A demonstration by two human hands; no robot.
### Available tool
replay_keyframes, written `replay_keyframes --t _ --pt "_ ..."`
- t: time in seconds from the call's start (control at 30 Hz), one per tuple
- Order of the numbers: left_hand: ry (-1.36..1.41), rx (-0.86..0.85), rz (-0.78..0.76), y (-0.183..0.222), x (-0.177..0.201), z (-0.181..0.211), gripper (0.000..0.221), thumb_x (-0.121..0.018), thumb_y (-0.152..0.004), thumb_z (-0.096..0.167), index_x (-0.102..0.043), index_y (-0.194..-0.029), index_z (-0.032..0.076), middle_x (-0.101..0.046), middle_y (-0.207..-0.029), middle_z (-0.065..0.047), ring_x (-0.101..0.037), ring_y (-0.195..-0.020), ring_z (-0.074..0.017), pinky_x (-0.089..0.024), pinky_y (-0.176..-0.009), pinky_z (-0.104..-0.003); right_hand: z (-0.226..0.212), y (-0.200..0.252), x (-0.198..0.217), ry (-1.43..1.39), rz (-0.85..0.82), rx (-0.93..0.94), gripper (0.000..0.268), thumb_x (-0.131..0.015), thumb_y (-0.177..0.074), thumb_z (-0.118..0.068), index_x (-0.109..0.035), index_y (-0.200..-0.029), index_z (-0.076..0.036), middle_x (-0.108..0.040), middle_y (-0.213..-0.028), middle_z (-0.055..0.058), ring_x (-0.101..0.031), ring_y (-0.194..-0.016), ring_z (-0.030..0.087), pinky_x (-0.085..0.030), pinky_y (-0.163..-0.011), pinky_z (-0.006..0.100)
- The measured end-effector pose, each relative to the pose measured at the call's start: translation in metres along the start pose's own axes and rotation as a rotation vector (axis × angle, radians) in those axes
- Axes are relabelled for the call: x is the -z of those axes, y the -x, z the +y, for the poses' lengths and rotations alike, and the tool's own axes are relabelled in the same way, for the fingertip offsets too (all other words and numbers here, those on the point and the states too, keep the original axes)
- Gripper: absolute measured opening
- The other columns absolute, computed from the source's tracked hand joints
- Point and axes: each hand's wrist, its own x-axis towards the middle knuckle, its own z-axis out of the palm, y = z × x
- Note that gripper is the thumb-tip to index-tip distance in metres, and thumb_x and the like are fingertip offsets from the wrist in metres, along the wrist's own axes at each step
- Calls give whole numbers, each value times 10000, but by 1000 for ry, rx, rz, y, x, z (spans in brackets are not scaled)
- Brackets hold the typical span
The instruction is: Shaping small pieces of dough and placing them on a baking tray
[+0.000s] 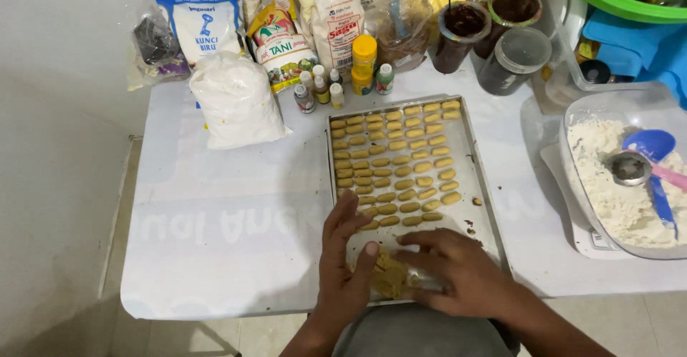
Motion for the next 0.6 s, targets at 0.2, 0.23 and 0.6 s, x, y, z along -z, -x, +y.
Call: replay_keyframes --t 0.2,0.23,0.6 --pt "-280 -174 -54 10 -3 -16 234 -630 -1027 191 -676 -1221 69 -433 -1594 -162 -406 -1535 -369 -431 -1229 -522 -8 15 -16 109 -23 64 246 -721 -930 -296 -770 -1167 -251 -703 -1185 51 -636 -903 281 -496 -751 442" --pt "-280 -178 -54 12 -4 -17 234 -630 -1027 191 -676 -1221 69 -433 -1594 -162 -406 -1535 -369 -431 -1229 -522 -7 16 -16 112 -20 65 246 -721 -930 -296 -770 -1167 -251 -703 -1185 51 -636 -903 281 -496 -751 442" --pt "-330 -248 -85 25 0 -31 291 -480 -1021 -5 -676 -1225 66 -435 -1601 -189 -384 -1542 -396 -443 -1212 -523 -17 16 -29 22 104 -88 347 -780 -903 -336 -743 -1179 -128 -747 -1141 45 -686 -893 261 -549 -802 383"
